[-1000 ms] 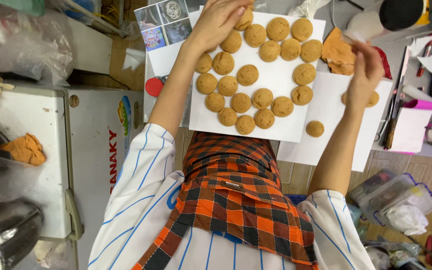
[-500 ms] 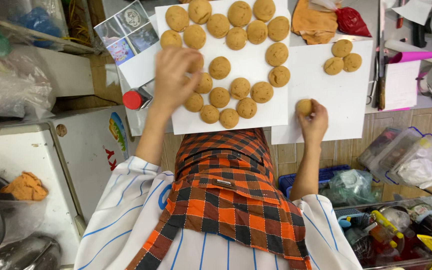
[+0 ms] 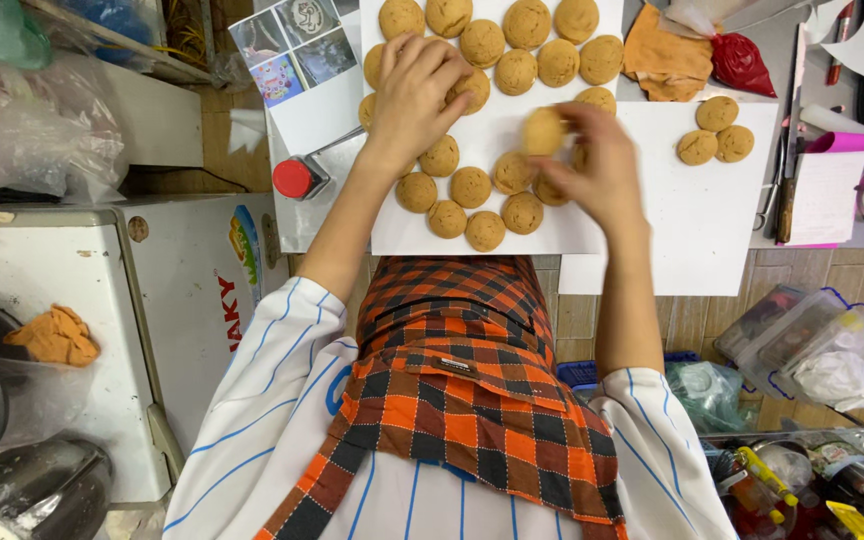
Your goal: The person retrieves a bowl of white cream and a piping bag from a freezer. They fill the piping bag with cream and then arrange round cookies on a white board, placing them in a circular pattern.
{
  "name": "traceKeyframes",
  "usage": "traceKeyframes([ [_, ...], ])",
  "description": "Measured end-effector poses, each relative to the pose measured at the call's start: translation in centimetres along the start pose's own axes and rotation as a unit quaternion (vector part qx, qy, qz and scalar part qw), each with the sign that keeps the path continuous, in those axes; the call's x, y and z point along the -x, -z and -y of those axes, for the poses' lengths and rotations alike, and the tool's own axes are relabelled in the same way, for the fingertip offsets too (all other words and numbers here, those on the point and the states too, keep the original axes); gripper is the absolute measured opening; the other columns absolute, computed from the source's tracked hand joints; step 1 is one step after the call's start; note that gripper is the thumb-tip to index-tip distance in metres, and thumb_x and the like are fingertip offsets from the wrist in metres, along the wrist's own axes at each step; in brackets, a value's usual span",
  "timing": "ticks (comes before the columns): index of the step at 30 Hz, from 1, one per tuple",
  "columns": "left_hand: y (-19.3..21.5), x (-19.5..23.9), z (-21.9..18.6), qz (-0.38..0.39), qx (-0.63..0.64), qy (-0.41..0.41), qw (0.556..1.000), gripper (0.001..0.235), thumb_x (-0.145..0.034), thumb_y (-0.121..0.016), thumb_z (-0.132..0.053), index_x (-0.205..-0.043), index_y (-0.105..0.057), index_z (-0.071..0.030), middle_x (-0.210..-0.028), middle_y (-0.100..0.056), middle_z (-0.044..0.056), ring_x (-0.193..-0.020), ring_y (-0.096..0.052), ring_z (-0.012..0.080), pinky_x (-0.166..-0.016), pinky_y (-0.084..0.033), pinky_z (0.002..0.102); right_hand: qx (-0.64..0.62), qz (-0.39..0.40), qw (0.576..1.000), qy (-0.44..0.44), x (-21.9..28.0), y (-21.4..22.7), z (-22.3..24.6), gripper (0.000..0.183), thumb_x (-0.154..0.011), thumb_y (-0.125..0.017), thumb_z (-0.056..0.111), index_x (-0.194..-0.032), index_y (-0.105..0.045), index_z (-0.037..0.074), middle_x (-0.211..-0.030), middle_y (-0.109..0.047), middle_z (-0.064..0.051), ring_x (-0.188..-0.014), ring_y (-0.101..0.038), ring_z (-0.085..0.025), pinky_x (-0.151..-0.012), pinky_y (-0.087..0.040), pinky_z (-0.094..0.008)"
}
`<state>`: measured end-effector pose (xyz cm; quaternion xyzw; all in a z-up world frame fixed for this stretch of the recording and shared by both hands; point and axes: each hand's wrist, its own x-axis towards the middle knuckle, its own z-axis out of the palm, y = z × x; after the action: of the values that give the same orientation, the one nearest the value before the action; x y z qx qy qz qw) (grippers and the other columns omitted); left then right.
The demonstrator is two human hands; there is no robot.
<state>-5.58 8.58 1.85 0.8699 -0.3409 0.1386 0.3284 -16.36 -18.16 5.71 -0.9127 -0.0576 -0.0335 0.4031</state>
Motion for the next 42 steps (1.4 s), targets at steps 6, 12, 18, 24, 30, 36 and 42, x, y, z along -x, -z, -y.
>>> traceKeyframes([
  [6, 1.8, 2.7, -1.3, -0.021, 0.017, 0.054, 0.998, 0.015, -0.098, -0.076, -0.019, -0.11, -0.073, -0.01, -0.113, -0.067, 0.004, -0.115, -0.057, 0.026, -0.108, -0.037, 0.046, 0.1, 0.078, 0.987, 0.103, -3.7, -3.2, 3.5, 0.051, -0.079, -0.089, 0.019, -0.125, -0.07, 0.007, -0.116, -0.072, -0.013, -0.107, -0.066, -0.031, -0.09, -0.054, -0.043],
  [12, 0.5, 3.8, -3.8, 0.068, 0.028, -0.013, 0.997, 0.018, -0.096, -0.073, -0.015, -0.114, -0.073, -0.01, -0.118, -0.069, 0.004, -0.117, -0.06, 0.0233, -0.113, -0.038, 0.045, 0.024, -0.076, 0.996, 0.03, 0.3, 2.6, -5.2, 0.037, -0.097, -0.084, 0.011, -0.13, -0.069, 0.005, -0.125, -0.074, -0.012, -0.111, -0.067, -0.024, -0.091, -0.056, -0.037],
  [18, 2.3, 3.6, -5.5, 0.039, 0.027, 0.015, 0.999, 0.02, -0.095, -0.076, -0.013, -0.115, -0.072, -0.008, -0.12, -0.067, 0.006, -0.117, -0.061, 0.0254, -0.115, -0.034, 0.048, 0.048, -0.31, 0.908, -0.276, 5.3, 7.6, -21.6, 0.043, -0.091, -0.085, 0.024, -0.127, -0.066, 0.009, -0.126, -0.064, -0.014, -0.109, -0.067, -0.028, -0.096, -0.055, -0.041],
  [24, 5.8, 4.3, -6.3, 0.047, 0.0, 0.049, 0.998, 0.021, -0.095, -0.075, -0.01, -0.116, -0.073, -0.009, -0.124, -0.067, 0.006, -0.117, -0.061, 0.0267, -0.116, -0.035, 0.049, 0.4, -0.262, 0.865, -0.155, 8.8, 0.8, -26.2, 0.069, -0.066, -0.096, 0.03, -0.124, -0.066, 0.009, -0.139, -0.051, -0.025, -0.123, -0.045, -0.045, -0.097, -0.043, -0.053],
  [30, 6.7, 6.3, -6.4, 0.023, -0.016, 0.074, 0.997, 0.021, -0.095, -0.075, -0.01, -0.115, -0.073, -0.01, -0.126, -0.066, 0.007, -0.121, -0.059, 0.0283, -0.115, -0.036, 0.05, 0.164, -0.235, 0.923, -0.257, 8.7, 0.7, -19.8, 0.051, -0.081, -0.096, 0.021, -0.119, -0.066, 0.007, -0.115, -0.07, -0.01, -0.105, -0.064, -0.032, -0.093, -0.052, -0.045],
  [36, 4.3, 6.0, -6.3, 0.028, 0.015, 0.05, 0.998, 0.024, -0.095, -0.075, -0.013, -0.117, -0.07, -0.009, -0.127, -0.064, 0.007, -0.123, -0.057, 0.0277, -0.114, -0.037, 0.05, -0.07, -0.078, 0.994, -0.02, 0.9, 2.4, -7.2, 0.052, -0.08, -0.094, 0.015, -0.121, -0.065, 0.003, -0.12, -0.065, -0.01, -0.109, -0.065, -0.026, -0.097, -0.056, -0.04],
  [42, 1.8, 4.3, -6.5, 0.04, 0.007, 0.015, 0.999, 0.022, -0.092, -0.076, -0.013, -0.113, -0.069, -0.01, -0.126, -0.064, 0.007, -0.122, -0.058, 0.0289, -0.111, -0.039, 0.049, 0.148, 0.054, 0.983, 0.089, -4.7, -1.4, 0.7, 0.058, -0.076, -0.093, 0.022, -0.126, -0.068, 0.005, -0.123, -0.061, -0.014, -0.111, -0.062, -0.036, -0.093, -0.052, -0.044],
])
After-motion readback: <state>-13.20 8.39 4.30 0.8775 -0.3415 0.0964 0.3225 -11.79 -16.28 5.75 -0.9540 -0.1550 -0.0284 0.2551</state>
